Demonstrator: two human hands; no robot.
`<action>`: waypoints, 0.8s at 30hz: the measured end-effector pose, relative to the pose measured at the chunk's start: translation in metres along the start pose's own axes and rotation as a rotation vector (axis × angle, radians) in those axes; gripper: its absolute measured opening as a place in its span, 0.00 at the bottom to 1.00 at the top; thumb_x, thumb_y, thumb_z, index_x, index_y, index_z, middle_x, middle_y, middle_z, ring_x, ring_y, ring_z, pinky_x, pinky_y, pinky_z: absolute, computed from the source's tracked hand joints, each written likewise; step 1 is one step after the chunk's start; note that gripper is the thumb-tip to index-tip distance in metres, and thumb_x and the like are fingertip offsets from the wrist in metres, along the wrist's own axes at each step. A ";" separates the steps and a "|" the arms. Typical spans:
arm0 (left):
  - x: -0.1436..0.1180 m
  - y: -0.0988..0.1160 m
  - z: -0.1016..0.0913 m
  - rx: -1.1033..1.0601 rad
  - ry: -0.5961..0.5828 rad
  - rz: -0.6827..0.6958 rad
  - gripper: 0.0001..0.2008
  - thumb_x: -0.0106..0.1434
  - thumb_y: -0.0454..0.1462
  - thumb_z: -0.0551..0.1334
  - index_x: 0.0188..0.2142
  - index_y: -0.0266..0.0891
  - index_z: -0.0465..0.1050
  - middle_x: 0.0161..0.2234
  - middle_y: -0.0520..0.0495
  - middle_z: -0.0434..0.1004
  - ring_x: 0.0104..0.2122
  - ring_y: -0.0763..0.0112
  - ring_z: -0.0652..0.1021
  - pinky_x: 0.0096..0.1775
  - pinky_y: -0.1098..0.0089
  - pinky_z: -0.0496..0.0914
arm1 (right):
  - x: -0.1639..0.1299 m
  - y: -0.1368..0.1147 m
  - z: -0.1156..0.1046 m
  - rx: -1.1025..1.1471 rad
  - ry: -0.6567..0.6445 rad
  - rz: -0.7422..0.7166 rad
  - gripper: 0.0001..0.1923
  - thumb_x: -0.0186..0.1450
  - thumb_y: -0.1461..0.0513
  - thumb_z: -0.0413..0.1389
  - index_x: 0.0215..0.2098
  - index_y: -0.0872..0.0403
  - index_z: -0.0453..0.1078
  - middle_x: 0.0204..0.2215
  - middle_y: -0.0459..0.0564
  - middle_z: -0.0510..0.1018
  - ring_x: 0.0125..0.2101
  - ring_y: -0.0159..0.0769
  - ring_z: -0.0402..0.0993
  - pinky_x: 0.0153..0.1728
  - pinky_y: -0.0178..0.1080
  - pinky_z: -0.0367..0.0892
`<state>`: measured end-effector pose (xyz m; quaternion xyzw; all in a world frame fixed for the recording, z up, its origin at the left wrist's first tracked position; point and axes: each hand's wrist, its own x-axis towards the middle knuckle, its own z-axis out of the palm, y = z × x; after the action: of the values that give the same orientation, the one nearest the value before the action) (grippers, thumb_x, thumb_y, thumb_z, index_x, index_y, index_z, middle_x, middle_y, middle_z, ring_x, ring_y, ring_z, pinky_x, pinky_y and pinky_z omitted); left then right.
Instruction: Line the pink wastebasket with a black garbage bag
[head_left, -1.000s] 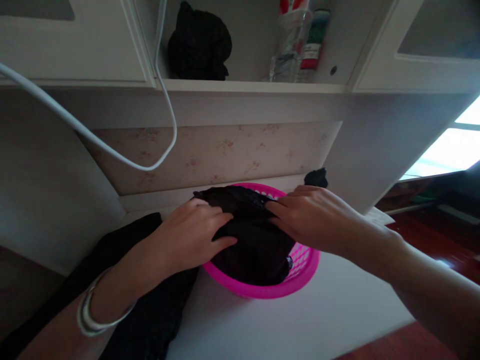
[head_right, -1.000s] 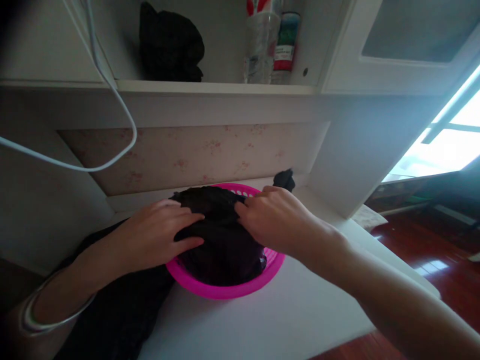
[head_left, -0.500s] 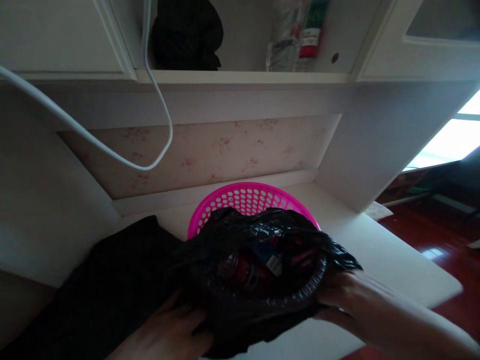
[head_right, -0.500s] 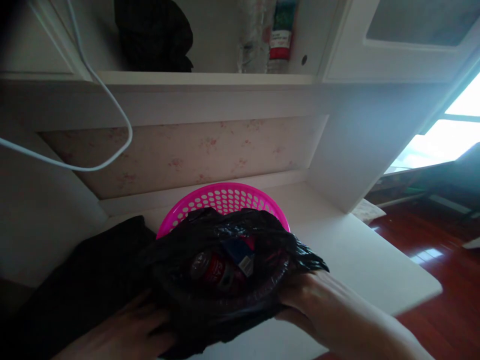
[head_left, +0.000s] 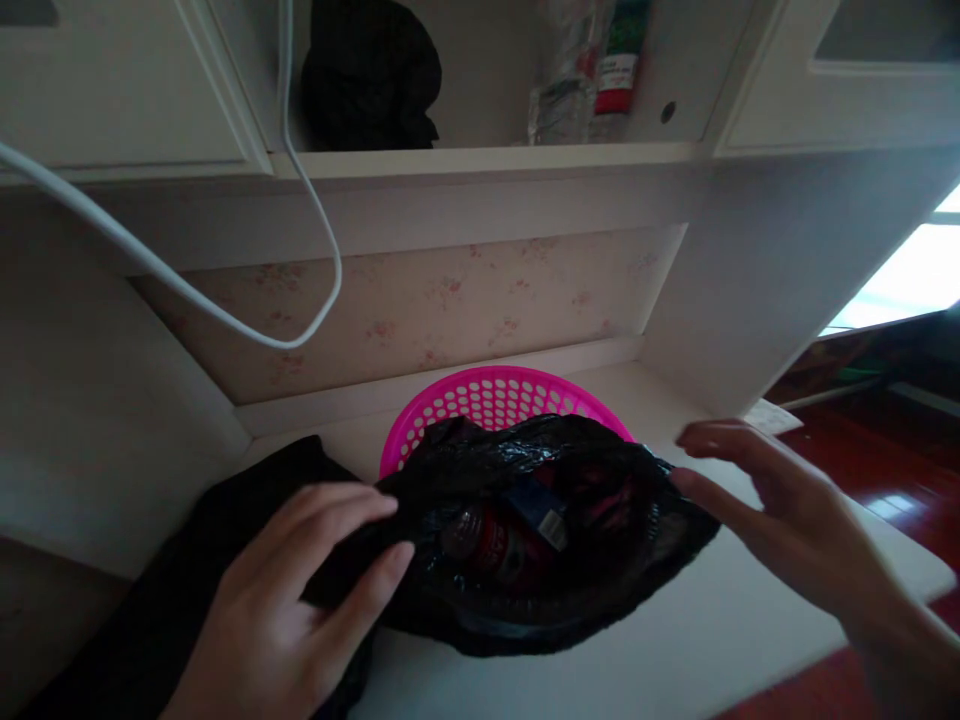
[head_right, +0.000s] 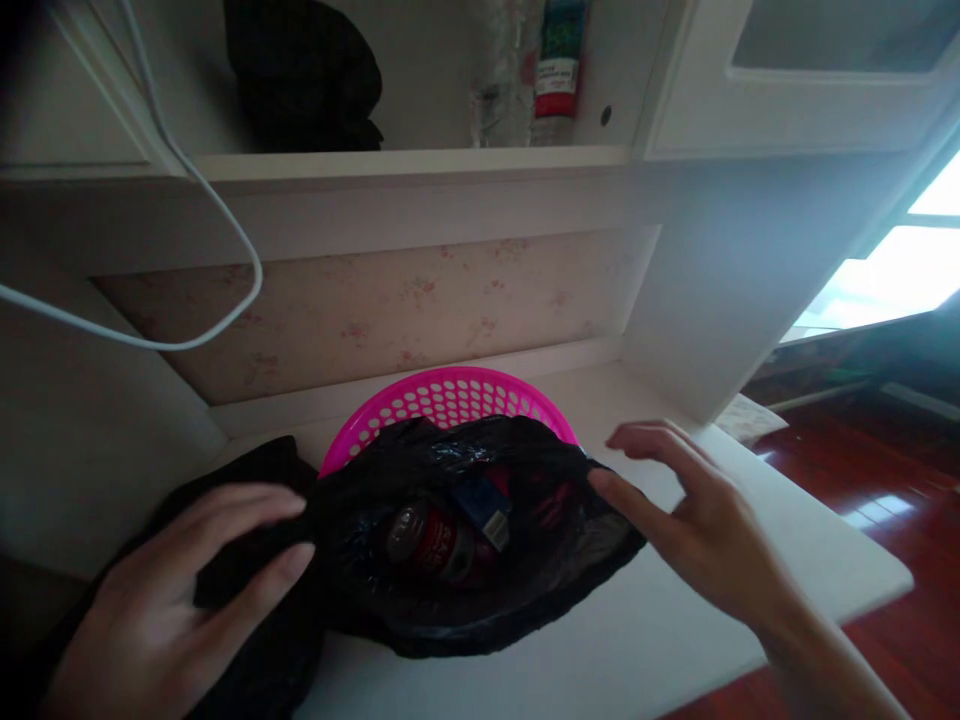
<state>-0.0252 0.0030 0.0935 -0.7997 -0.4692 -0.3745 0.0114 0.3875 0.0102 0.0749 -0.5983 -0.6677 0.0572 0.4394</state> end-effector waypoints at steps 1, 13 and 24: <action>0.012 0.001 0.005 0.042 0.037 -0.015 0.18 0.67 0.46 0.67 0.54 0.46 0.76 0.50 0.46 0.82 0.50 0.59 0.81 0.57 0.62 0.75 | 0.007 -0.001 0.007 0.007 -0.036 0.013 0.23 0.64 0.43 0.64 0.50 0.45 0.75 0.46 0.51 0.82 0.42 0.47 0.81 0.37 0.42 0.78; 0.092 -0.038 0.018 -0.654 -0.316 -0.607 0.20 0.58 0.50 0.71 0.47 0.45 0.83 0.43 0.47 0.88 0.42 0.56 0.85 0.46 0.63 0.77 | 0.052 -0.004 0.028 0.117 0.062 0.321 0.23 0.64 0.41 0.59 0.45 0.47 0.74 0.27 0.46 0.81 0.21 0.39 0.75 0.21 0.39 0.69; 0.127 -0.090 0.085 -0.890 -0.263 -0.782 0.20 0.53 0.44 0.75 0.45 0.39 0.83 0.36 0.45 0.87 0.37 0.56 0.84 0.44 0.59 0.77 | 0.101 0.026 0.070 0.552 -0.177 0.451 0.20 0.56 0.46 0.69 0.36 0.50 0.75 0.26 0.44 0.80 0.25 0.36 0.74 0.24 0.35 0.69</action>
<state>-0.0078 0.1787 0.0796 -0.5354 -0.5240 -0.4094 -0.5207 0.3711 0.1342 0.0690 -0.5819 -0.5137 0.3825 0.5011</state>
